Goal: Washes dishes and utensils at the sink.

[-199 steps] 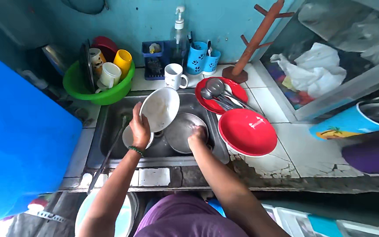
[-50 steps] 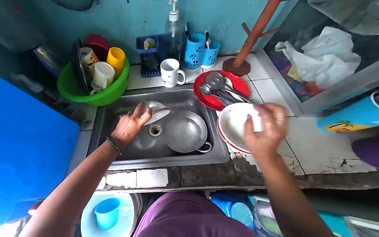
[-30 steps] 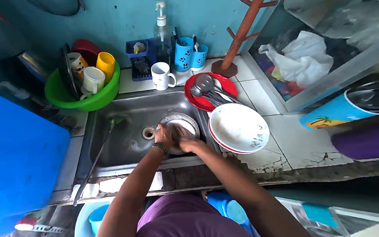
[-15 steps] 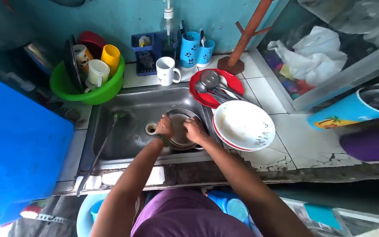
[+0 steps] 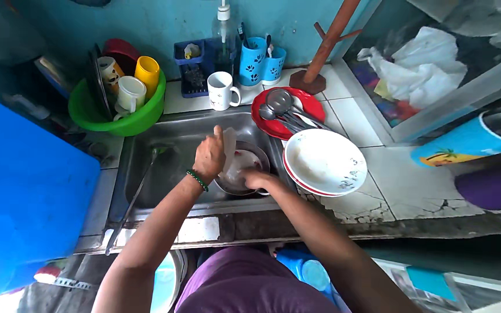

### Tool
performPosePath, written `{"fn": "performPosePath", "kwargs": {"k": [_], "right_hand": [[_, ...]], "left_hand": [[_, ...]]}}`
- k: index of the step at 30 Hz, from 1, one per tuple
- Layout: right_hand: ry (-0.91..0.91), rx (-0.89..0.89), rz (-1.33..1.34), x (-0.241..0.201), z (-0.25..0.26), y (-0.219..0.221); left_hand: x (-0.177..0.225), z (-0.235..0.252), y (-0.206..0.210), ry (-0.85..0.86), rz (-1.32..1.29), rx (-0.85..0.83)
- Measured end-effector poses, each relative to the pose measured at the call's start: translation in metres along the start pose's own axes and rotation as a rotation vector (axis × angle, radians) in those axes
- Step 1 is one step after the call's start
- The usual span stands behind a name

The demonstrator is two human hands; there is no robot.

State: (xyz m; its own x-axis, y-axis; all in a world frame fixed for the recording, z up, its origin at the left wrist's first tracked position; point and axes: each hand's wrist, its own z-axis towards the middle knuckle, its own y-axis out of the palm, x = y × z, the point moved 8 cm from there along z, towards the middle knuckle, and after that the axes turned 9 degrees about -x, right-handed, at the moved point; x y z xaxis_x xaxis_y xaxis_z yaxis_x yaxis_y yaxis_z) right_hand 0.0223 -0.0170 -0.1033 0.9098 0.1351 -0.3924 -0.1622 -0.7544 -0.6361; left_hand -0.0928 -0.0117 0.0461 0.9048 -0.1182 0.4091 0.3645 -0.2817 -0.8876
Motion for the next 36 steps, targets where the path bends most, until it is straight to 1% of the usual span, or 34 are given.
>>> {"fn": "performPosePath", "kwargs": {"k": [1,2,3,4,5,6,7,9,11,13,16,17,20,23,26,28,31,33,36], "right_hand": [[0.021,0.059,0.103,0.001,-0.009,-0.010],[0.047,0.181,0.188,0.004,-0.017,-0.022],[0.069,0.321,0.220,0.008,-0.024,-0.034],[0.074,0.421,0.213,0.009,-0.029,-0.041],[0.069,0.472,0.175,0.009,-0.029,-0.043],[0.059,0.476,0.116,0.009,-0.025,-0.041],[0.056,0.432,0.053,0.008,-0.018,-0.035],[0.090,0.285,-0.080,0.007,-0.005,-0.021],[0.144,0.163,-0.138,0.009,0.002,-0.010],[0.190,0.094,-0.136,0.010,0.003,-0.004],[0.215,0.042,-0.119,0.008,0.003,-0.003],[0.197,0.065,-0.135,0.007,0.006,-0.006],[0.113,0.223,-0.111,0.006,0.010,-0.020],[0.081,0.292,0.030,0.012,0.008,-0.029],[0.049,0.339,0.220,0.018,0.007,-0.028],[0.085,0.315,0.328,0.020,0.005,-0.024],[0.156,0.263,0.384,0.022,0.008,-0.019],[0.210,0.234,0.377,0.025,0.008,-0.019],[0.294,0.176,0.307,0.022,0.000,-0.019]], "left_hand": [[-0.008,0.001,0.012,-0.026,-0.054,-0.025],[-0.016,0.002,0.026,-0.070,-0.102,-0.063],[-0.022,0.005,0.039,-0.118,-0.139,-0.108],[-0.027,0.010,0.053,-0.159,-0.156,-0.148],[-0.030,0.017,0.067,-0.191,-0.140,-0.183],[-0.032,0.026,0.080,-0.209,-0.089,-0.208],[-0.033,0.032,0.094,-0.223,-0.024,-0.239],[-0.032,0.041,0.117,-0.244,0.084,-0.319],[-0.032,0.045,0.133,-0.277,0.106,-0.395],[-0.032,0.044,0.133,-0.292,0.086,-0.435],[-0.035,0.049,0.134,-0.290,0.064,-0.431],[-0.036,0.051,0.135,-0.292,0.058,-0.430],[-0.036,0.051,0.126,-0.293,-0.005,-0.410],[-0.019,0.045,0.100,-0.242,-0.114,-0.377],[-0.007,0.040,0.076,-0.182,-0.113,-0.335],[-0.010,0.041,0.065,-0.189,-0.099,-0.293],[-0.020,0.040,0.061,-0.229,-0.140,-0.251],[-0.025,0.040,0.067,-0.251,-0.135,-0.287],[-0.023,0.032,0.077,-0.261,-0.036,-0.356]]}}
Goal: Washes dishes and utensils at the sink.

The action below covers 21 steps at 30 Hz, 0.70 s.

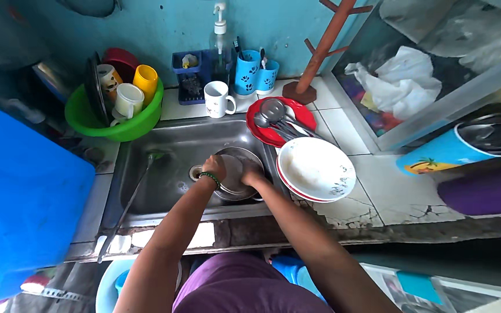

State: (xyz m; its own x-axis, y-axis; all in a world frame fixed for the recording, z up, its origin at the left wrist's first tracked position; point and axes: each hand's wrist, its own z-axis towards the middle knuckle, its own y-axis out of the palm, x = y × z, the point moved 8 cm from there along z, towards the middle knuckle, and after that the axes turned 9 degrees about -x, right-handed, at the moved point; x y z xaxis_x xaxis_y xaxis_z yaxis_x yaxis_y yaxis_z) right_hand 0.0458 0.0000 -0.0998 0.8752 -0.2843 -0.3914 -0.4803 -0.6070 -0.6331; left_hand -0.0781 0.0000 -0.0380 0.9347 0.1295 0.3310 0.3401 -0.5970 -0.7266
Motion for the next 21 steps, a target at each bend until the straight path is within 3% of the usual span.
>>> {"fn": "performPosePath", "kwargs": {"k": [6,11,16,21], "right_hand": [[0.048,0.058,-0.177,-0.012,-0.005,-0.001],[0.037,0.085,-0.175,-0.014,-0.009,-0.004],[0.020,0.165,-0.153,-0.030,-0.051,-0.026],[-0.182,0.435,-0.305,-0.079,-0.108,-0.067]], "left_hand": [[0.000,0.018,0.025,-0.071,0.195,-0.033],[-0.005,0.024,0.030,-0.082,0.182,-0.029],[-0.016,0.028,0.027,-0.018,-0.020,-0.076],[-0.002,0.023,0.030,0.087,-0.380,-0.037]]}}
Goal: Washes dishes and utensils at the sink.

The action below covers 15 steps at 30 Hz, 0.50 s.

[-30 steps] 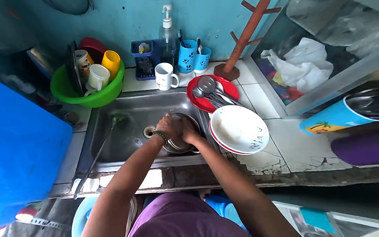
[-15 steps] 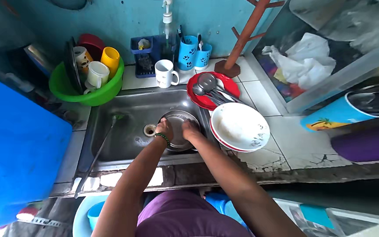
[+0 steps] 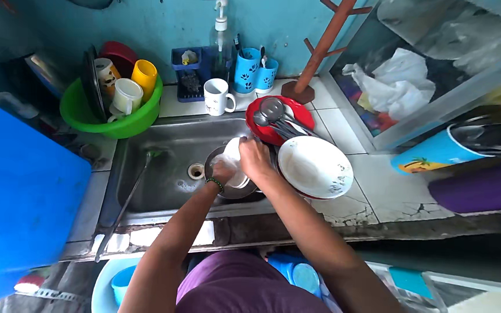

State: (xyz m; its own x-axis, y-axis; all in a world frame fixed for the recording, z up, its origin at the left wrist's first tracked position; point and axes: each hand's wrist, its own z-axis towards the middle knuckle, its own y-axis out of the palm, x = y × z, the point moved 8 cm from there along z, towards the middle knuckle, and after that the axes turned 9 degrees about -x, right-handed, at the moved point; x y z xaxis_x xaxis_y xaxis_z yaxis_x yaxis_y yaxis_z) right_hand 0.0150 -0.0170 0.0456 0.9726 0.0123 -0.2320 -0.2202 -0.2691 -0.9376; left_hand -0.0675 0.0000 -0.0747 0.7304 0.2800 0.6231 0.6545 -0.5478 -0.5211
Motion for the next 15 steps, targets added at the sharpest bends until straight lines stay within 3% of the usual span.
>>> {"fn": "performPosePath", "kwargs": {"k": [2,3,5,6,7,8,12,15], "right_hand": [[-0.150,0.160,-0.087,-0.020,-0.012,-0.017],[-0.228,0.243,-0.128,-0.028,-0.019,-0.022],[-0.339,0.343,-0.188,-0.040,-0.030,-0.031],[-0.367,0.359,-0.205,-0.045,-0.034,-0.034],[-0.381,0.368,-0.214,-0.049,-0.035,-0.036],[-0.376,0.353,-0.219,-0.051,-0.035,-0.038],[-0.288,0.222,-0.236,-0.051,-0.020,-0.035],[-0.209,0.031,-0.222,-0.035,-0.002,-0.016]], "left_hand": [[0.003,0.007,0.005,0.078,-0.252,0.059],[-0.001,0.016,0.008,0.195,-0.403,0.108],[-0.006,0.035,0.011,0.651,-0.669,0.270],[0.009,0.013,0.005,0.296,-0.863,0.141],[0.022,-0.008,0.000,0.093,-0.967,0.109],[0.030,-0.024,-0.005,0.034,-1.009,0.112],[0.018,-0.021,0.000,0.118,-0.972,0.003],[0.000,0.003,-0.001,0.171,-0.673,-0.122]]}}
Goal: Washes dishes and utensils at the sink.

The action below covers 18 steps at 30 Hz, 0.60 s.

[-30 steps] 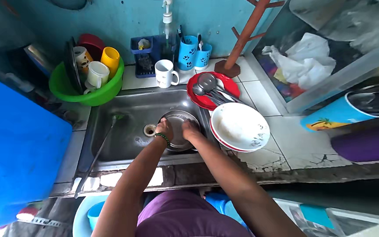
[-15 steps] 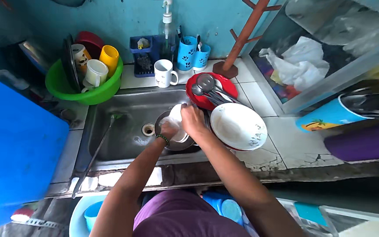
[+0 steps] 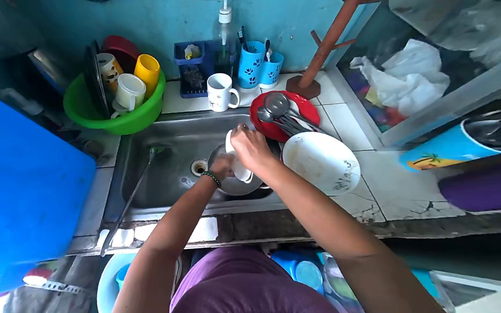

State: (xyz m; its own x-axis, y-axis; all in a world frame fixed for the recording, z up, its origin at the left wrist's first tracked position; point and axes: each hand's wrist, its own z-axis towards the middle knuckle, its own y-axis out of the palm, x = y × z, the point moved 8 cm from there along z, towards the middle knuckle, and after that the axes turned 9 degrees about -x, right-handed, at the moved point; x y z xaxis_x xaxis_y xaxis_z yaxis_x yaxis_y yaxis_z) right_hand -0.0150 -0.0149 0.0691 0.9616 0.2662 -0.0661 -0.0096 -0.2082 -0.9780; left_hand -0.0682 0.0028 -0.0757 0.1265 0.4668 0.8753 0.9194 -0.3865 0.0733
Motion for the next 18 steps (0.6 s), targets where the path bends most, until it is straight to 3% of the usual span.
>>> {"fn": "performPosePath", "kwargs": {"k": [5,10,14,18], "right_hand": [[0.095,-0.164,0.234,0.044,0.025,0.063],[0.212,-0.131,0.394,0.068,0.035,0.110],[0.264,-0.259,0.354,0.070,0.043,0.149],[0.316,-0.225,0.478,0.075,0.046,0.162]], "left_hand": [[0.022,-0.040,-0.027,-0.053,0.638,0.110],[0.023,-0.038,-0.024,-0.065,0.865,0.063],[0.012,-0.027,-0.008,-0.150,1.030,0.074],[0.012,-0.023,-0.004,-0.224,1.098,0.105]]}}
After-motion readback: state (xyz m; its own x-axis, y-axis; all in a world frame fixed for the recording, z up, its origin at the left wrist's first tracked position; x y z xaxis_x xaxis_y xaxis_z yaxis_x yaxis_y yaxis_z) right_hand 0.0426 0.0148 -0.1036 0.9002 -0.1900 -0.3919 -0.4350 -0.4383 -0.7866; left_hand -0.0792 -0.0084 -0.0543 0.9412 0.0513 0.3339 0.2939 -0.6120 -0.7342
